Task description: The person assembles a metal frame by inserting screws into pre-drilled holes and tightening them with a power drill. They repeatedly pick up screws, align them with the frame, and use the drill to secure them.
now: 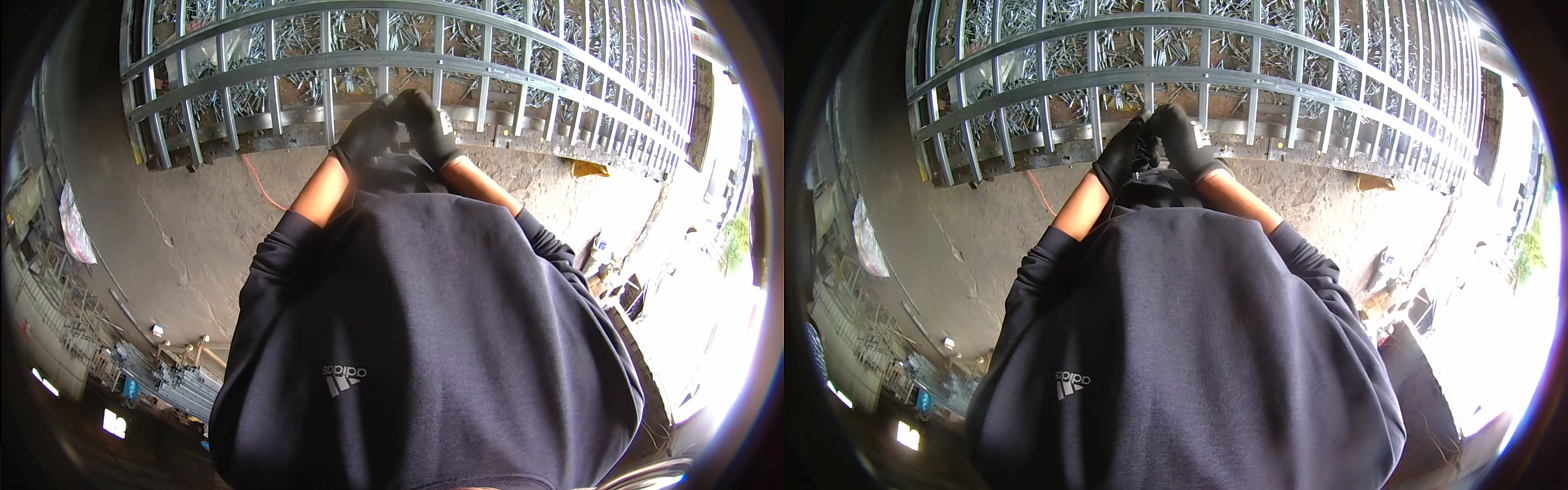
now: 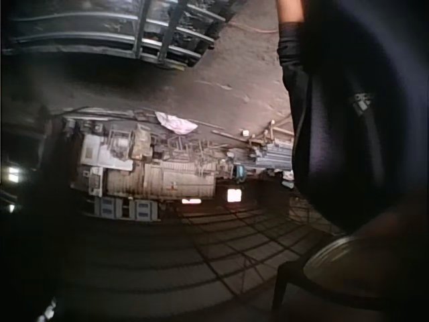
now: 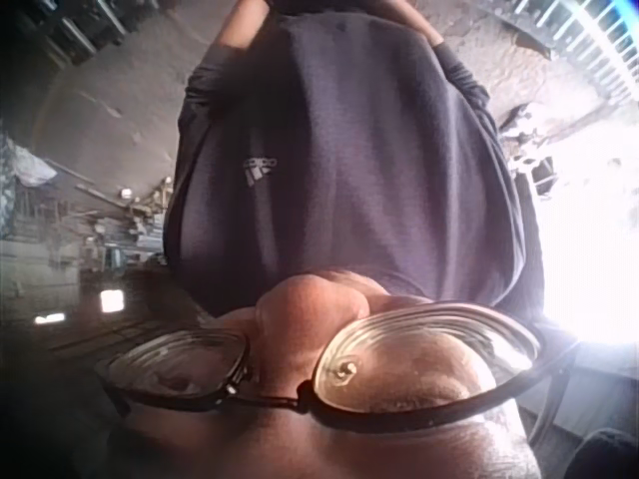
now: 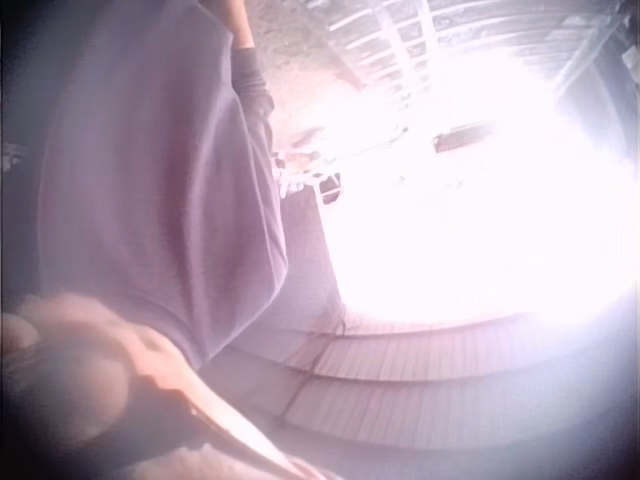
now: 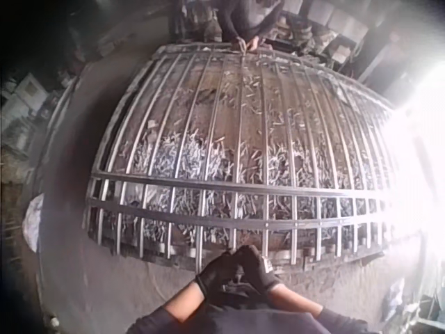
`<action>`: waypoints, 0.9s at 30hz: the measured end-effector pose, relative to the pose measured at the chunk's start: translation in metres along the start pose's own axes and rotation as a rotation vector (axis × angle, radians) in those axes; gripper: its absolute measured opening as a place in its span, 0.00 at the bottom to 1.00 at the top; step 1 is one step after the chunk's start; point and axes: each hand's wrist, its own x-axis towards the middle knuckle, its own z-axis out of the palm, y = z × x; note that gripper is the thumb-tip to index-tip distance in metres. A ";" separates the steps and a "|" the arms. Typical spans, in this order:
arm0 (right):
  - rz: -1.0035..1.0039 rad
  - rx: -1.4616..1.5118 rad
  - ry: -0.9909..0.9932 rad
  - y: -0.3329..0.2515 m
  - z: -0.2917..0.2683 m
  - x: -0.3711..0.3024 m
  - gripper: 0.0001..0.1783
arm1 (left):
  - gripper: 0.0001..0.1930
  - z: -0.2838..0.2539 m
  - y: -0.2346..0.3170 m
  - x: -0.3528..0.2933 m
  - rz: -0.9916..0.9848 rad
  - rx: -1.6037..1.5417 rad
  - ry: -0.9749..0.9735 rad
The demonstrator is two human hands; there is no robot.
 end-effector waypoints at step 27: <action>-0.020 -0.682 -0.667 0.034 0.105 0.193 0.29 | 0.20 -0.147 -0.070 -0.037 0.006 0.633 0.707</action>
